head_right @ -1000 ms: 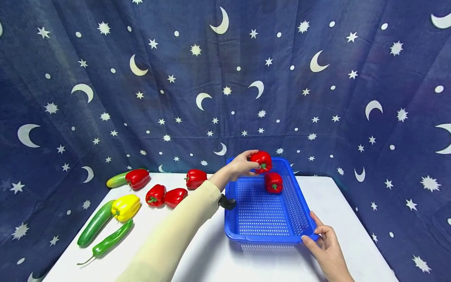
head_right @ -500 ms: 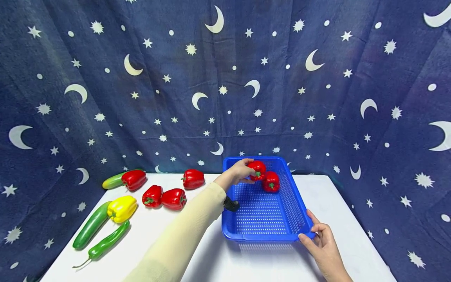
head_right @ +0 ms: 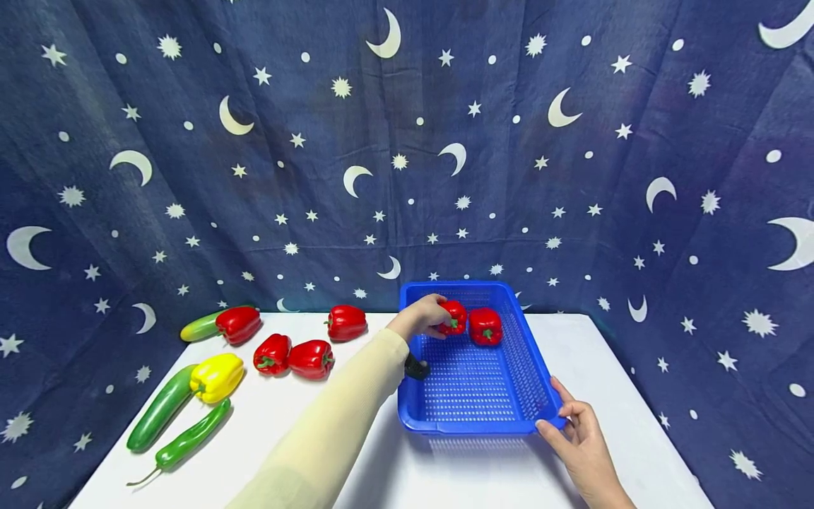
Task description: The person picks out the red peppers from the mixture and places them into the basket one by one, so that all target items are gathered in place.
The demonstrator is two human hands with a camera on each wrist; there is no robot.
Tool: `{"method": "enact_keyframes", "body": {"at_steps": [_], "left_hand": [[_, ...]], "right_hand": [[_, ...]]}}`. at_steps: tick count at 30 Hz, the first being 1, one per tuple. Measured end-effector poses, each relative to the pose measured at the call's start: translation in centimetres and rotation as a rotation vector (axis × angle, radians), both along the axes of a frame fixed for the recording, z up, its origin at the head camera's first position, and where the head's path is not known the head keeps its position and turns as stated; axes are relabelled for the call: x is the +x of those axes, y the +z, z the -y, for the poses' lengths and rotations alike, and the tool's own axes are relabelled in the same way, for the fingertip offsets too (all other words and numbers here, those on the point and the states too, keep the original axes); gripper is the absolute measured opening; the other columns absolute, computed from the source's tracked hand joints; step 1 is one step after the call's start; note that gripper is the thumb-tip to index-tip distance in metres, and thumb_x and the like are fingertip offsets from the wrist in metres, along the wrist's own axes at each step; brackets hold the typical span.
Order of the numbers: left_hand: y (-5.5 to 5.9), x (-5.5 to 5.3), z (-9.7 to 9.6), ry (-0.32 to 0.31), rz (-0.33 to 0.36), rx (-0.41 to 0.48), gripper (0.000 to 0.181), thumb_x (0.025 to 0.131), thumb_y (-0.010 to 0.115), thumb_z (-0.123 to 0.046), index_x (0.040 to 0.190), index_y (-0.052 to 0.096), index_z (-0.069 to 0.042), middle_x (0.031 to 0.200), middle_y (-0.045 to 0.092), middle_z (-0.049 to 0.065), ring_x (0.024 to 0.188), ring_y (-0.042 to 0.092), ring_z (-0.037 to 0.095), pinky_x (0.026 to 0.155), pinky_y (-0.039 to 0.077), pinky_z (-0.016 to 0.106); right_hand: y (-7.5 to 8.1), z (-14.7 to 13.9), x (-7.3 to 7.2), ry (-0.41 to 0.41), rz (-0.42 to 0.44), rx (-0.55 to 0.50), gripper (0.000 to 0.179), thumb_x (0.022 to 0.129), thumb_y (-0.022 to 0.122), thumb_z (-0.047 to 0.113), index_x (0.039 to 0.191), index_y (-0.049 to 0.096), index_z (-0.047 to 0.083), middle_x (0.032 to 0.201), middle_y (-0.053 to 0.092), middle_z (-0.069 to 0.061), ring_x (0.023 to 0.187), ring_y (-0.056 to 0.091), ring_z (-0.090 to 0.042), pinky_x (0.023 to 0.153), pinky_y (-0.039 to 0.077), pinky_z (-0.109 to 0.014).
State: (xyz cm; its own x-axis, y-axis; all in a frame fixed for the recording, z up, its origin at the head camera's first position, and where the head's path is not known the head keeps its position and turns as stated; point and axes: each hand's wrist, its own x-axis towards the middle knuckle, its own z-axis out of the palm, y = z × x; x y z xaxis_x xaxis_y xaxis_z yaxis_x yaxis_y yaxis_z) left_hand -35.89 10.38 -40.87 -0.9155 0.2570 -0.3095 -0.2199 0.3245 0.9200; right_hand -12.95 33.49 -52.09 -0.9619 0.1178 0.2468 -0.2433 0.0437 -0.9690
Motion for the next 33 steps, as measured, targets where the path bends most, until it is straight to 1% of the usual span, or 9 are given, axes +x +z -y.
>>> {"method": "enact_keyframes", "body": {"at_steps": [3,7,10,14,18,21,24,28,33], "left_hand": [[0.5,0.1,0.1,0.004,0.020,-0.017,0.062,0.090,0.053,0.016,0.149,0.042,0.001,0.139,0.047,0.025,0.119,0.059,0.044,0.095,0.055,0.053],[1.2,0.0,-0.2,0.020,0.029,0.009,0.062,0.090,0.051,0.016,0.149,0.041,0.002,0.135,0.049,0.024,0.117,0.060,0.042,0.094,0.055,0.051],[1.2,-0.1,-0.5,0.035,0.025,0.025,0.063,0.089,0.051,0.016,0.150,0.040,0.002,0.136,0.049,0.023,0.116,0.061,0.042,0.094,0.056,0.051],[0.3,-0.5,-0.6,0.046,0.037,0.003,0.065,0.088,0.054,0.016,0.150,0.042,-0.001,0.138,0.049,0.022,0.114,0.062,0.041,0.093,0.056,0.051],[-1.0,-1.5,-0.6,0.045,0.059,-0.016,0.067,0.087,0.056,0.017,0.150,0.045,-0.003,0.141,0.048,0.023,0.114,0.061,0.041,0.091,0.057,0.052],[-1.8,-2.2,-0.7,0.032,0.071,-0.034,0.068,0.086,0.056,0.018,0.150,0.047,-0.005,0.142,0.048,0.022,0.115,0.060,0.041,0.089,0.058,0.052],[-2.4,-2.6,-0.8,0.015,0.079,-0.050,0.070,0.086,0.057,0.019,0.150,0.048,-0.006,0.142,0.049,0.022,0.114,0.061,0.041,0.087,0.058,0.053],[-2.6,-2.6,-0.9,0.000,0.073,-0.049,0.069,0.087,0.058,0.016,0.151,0.047,-0.007,0.140,0.051,0.021,0.112,0.061,0.040,0.088,0.058,0.053],[-2.5,-1.7,-0.9,-0.006,0.064,-0.017,0.068,0.090,0.054,0.015,0.153,0.044,-0.006,0.142,0.049,0.022,0.118,0.059,0.039,0.094,0.055,0.054]], "right_hand": [[0.0,-0.1,0.0,0.012,-0.012,-0.003,0.029,0.101,0.057,-0.005,0.114,0.034,0.005,0.168,0.023,-0.004,0.124,0.052,0.005,0.089,0.057,-0.026],[0.0,-0.2,-0.1,0.014,-0.026,-0.004,0.028,0.101,0.057,-0.006,0.114,0.035,0.005,0.167,0.025,-0.004,0.125,0.052,0.004,0.089,0.056,-0.026],[0.0,-0.2,-0.2,0.022,-0.039,-0.009,0.029,0.100,0.057,-0.008,0.114,0.035,0.006,0.167,0.025,-0.002,0.127,0.051,0.003,0.090,0.056,-0.025],[-0.2,-0.3,-0.2,0.038,-0.064,-0.024,0.028,0.100,0.055,-0.011,0.113,0.036,0.004,0.165,0.028,0.001,0.128,0.050,0.002,0.090,0.056,-0.024],[-0.3,-0.2,-0.1,0.044,-0.077,-0.037,0.028,0.099,0.054,-0.013,0.113,0.035,0.002,0.164,0.029,0.002,0.128,0.051,0.002,0.089,0.056,-0.025],[-0.1,-0.1,-0.1,0.033,-0.060,-0.034,0.028,0.099,0.055,-0.011,0.112,0.035,0.003,0.164,0.029,0.002,0.127,0.051,0.002,0.090,0.056,-0.025],[-0.1,-0.1,0.0,0.020,-0.038,-0.014,0.028,0.100,0.057,-0.009,0.113,0.035,0.004,0.165,0.028,0.001,0.126,0.050,0.003,0.090,0.056,-0.025],[-0.2,-0.3,-0.1,0.022,-0.038,-0.002,0.028,0.100,0.057,-0.008,0.113,0.035,0.005,0.166,0.028,0.001,0.127,0.050,0.004,0.091,0.056,-0.025],[-0.5,-0.3,-0.1,0.031,-0.066,-0.010,0.028,0.099,0.056,-0.011,0.113,0.036,0.003,0.163,0.031,0.004,0.127,0.052,0.001,0.090,0.056,-0.026]]}}
